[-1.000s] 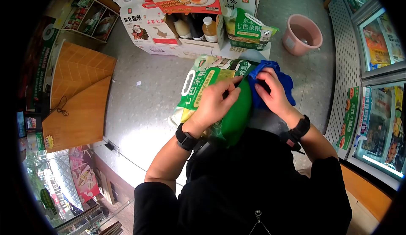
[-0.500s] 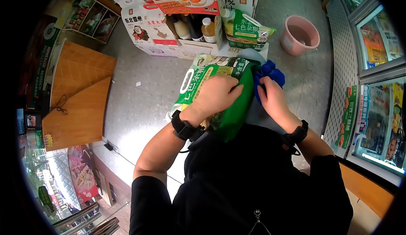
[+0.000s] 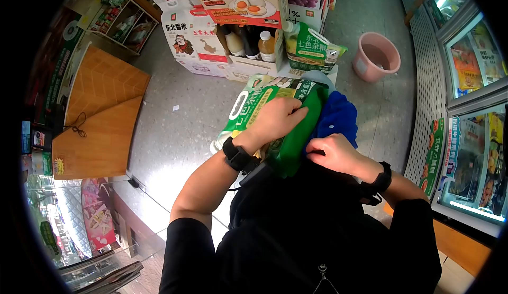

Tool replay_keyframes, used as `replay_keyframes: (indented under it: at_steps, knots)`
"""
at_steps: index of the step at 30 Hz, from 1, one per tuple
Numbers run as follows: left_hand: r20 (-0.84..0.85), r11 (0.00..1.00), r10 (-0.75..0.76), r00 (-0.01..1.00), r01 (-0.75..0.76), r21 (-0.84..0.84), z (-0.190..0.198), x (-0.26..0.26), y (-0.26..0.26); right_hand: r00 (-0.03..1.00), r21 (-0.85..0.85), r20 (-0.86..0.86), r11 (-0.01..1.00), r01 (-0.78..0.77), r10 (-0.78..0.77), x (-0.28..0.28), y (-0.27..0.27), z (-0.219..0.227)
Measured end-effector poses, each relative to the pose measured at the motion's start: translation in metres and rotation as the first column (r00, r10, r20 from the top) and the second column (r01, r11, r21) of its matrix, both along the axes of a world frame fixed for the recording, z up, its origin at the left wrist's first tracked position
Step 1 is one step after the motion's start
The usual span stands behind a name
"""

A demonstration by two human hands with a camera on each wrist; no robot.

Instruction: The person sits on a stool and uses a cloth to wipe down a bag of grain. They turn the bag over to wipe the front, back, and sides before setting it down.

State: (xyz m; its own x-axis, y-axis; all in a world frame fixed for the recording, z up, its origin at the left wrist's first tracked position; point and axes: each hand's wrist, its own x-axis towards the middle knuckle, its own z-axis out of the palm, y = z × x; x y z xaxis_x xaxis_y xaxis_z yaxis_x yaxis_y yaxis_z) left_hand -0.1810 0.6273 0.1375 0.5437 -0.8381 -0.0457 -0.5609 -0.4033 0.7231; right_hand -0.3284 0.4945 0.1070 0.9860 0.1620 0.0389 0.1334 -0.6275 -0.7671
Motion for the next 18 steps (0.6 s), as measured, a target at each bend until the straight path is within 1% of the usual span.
replay_keyframes:
  at_steps: [1,3,4,5,6,7,8,9,11,12,13,15,16,17,18]
  knots:
    - [-0.014,1.0,0.001,1.0,-0.001,0.008,0.001,0.001,-0.001,1.0,-0.003,0.002,1.0,-0.004,0.004,0.0,0.002,0.002]
    - [-0.038,1.0,0.01,0.999,-0.011,-0.004,-0.001,0.005,-0.003,0.99,0.236,-0.106,0.97,-0.06,0.087,0.002,0.005,0.008]
    - [-0.066,1.0,0.015,0.998,-0.016,-0.011,-0.002,0.007,-0.004,0.975,0.288,-0.168,0.953,-0.096,0.149,0.002,0.007,0.017]
    - [-0.066,1.0,0.021,0.998,-0.022,-0.014,-0.004,0.01,-0.005,0.974,0.286,-0.167,0.953,-0.101,0.154,0.003,0.009,0.021]
    - [-0.101,0.997,0.041,0.994,-0.047,-0.056,-0.007,0.012,-0.007,0.979,0.48,-0.2,0.876,0.054,0.049,0.004,0.01,0.025]
    - [-0.138,0.993,0.057,0.989,-0.071,-0.097,-0.011,0.015,-0.01,0.966,0.643,-0.254,0.738,0.206,-0.049,0.004,0.011,0.026]
    - [-0.124,0.985,0.074,0.99,-0.091,-0.144,-0.016,0.018,-0.013,0.967,0.683,-0.233,0.691,0.237,-0.101,0.008,0.009,0.027]
    - [-0.124,0.985,0.07,0.99,-0.088,-0.147,-0.016,0.021,-0.018,0.964,0.722,-0.215,0.639,0.265,-0.156,0.011,0.006,0.027]
    - [-0.248,0.949,0.184,0.951,-0.238,-0.208,-0.016,0.027,-0.027,0.956,0.749,-0.221,0.594,0.293,-0.193,0.01,0.013,0.028]
    - [-0.293,0.926,0.225,0.929,-0.298,-0.23,-0.018,0.031,-0.033,0.962,0.708,-0.219,0.652,0.271,-0.162,0.005,0.012,0.03]
    - [-0.298,0.927,0.222,0.928,-0.296,-0.232,-0.021,0.033,-0.039,0.962,0.764,-0.241,0.586,0.271,-0.132,0.002,0.015,0.032]
    - [-0.323,0.875,0.347,0.88,-0.428,-0.227,-0.025,0.034,-0.047,0.975,0.649,-0.132,0.728,0.223,-0.181,-0.003,0.017,0.021]
    - [-0.293,0.861,0.367,0.883,-0.441,-0.251,-0.026,0.033,-0.05,0.97,0.666,-0.154,0.706,0.241,-0.186,-0.003,0.016,0.016]
    - [-0.296,0.862,0.367,0.882,-0.442,-0.249,-0.027,0.032,-0.051,0.97,0.666,-0.158,0.705,0.244,-0.187,-0.005,0.014,0.014]
    - [-0.251,0.872,0.375,0.892,-0.431,-0.23,-0.024,0.029,-0.05,0.965,0.657,-0.191,0.707,0.262,-0.18,-0.006,0.013,0.014]
